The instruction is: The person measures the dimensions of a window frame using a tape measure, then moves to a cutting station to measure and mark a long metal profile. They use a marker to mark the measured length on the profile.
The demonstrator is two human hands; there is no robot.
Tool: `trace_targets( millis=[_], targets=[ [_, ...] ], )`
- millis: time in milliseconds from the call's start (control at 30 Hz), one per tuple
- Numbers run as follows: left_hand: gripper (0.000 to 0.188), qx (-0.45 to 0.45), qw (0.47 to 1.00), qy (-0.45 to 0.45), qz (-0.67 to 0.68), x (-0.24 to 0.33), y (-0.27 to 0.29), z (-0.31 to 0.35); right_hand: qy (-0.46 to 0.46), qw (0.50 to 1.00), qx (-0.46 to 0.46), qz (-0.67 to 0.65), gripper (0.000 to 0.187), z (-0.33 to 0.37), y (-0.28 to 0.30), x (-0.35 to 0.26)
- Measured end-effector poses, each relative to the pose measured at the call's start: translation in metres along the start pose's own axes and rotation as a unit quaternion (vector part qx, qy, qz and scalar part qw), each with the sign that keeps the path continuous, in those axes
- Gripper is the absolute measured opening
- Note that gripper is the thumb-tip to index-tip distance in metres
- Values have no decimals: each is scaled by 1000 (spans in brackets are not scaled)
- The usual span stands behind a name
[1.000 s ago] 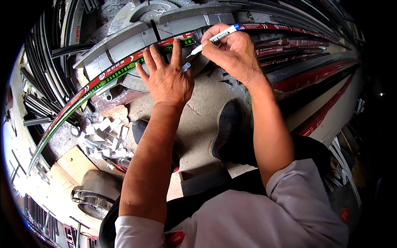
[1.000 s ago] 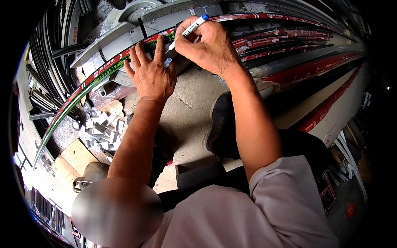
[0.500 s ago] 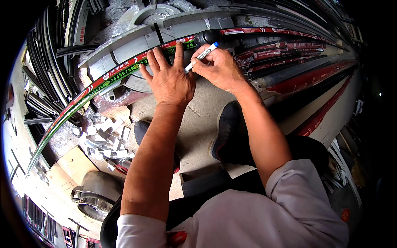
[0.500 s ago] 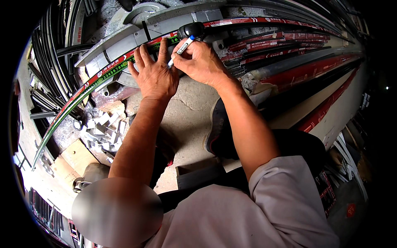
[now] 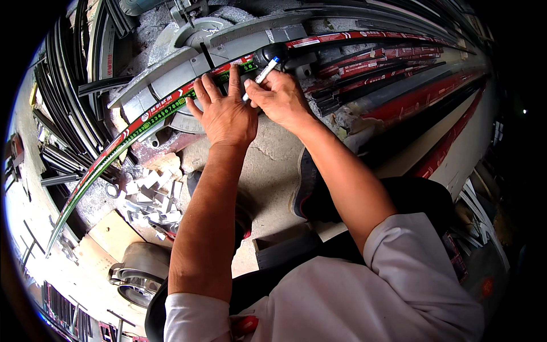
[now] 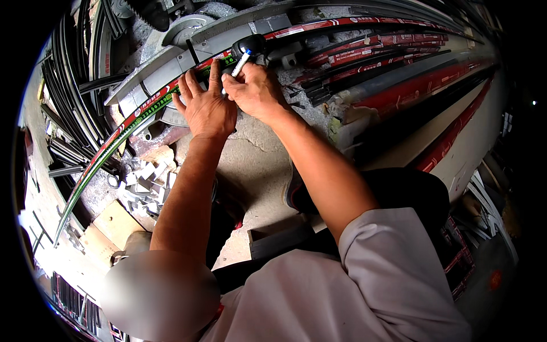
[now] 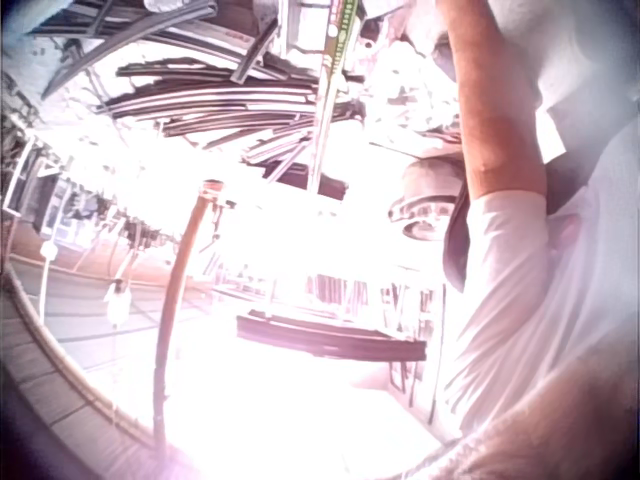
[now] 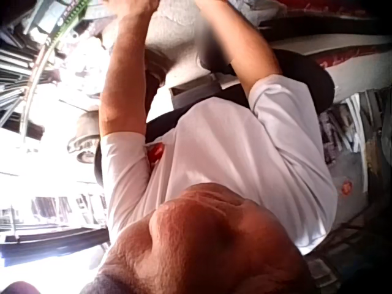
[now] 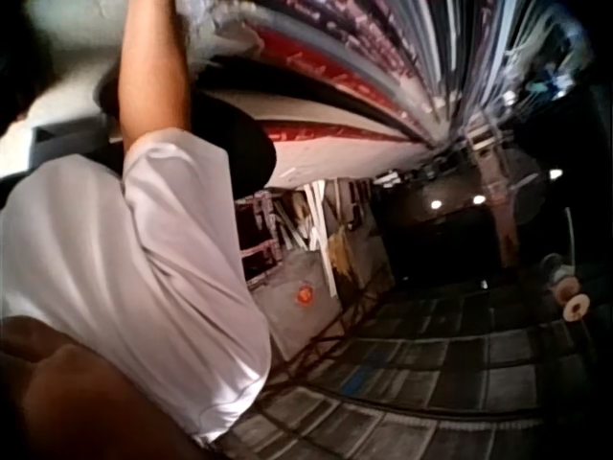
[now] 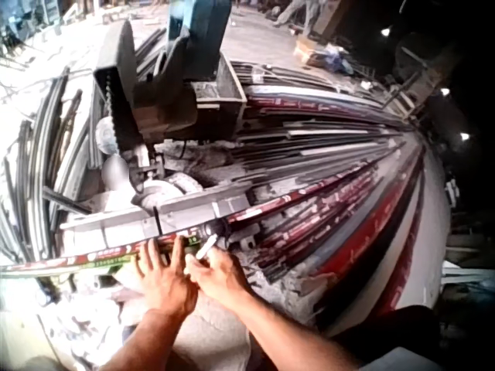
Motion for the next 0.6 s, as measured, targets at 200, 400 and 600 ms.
trace_targets(
  millis=[200,400,600],
  targets=[
    [76,20,1000,-6,-5,3,8,0,-42,987,52,-147,19,7,11,17],
    [80,14,1000,-25,0,9,8,1,-157,961,158,-167,24,44,48,117],
    [81,10,999,-29,8,11,8,-1,-229,959,147,84,30,61,37,190]
  ],
)
Point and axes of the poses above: each hand's wrist, its own z-axis away from the middle knuckle, its own y-axis out of the back of the hand, x = y × z, the point moved 10 cm from there along -z, towards the middle knuckle, and after that the axes turned 9 degrees about z, right-handed, at the moved point
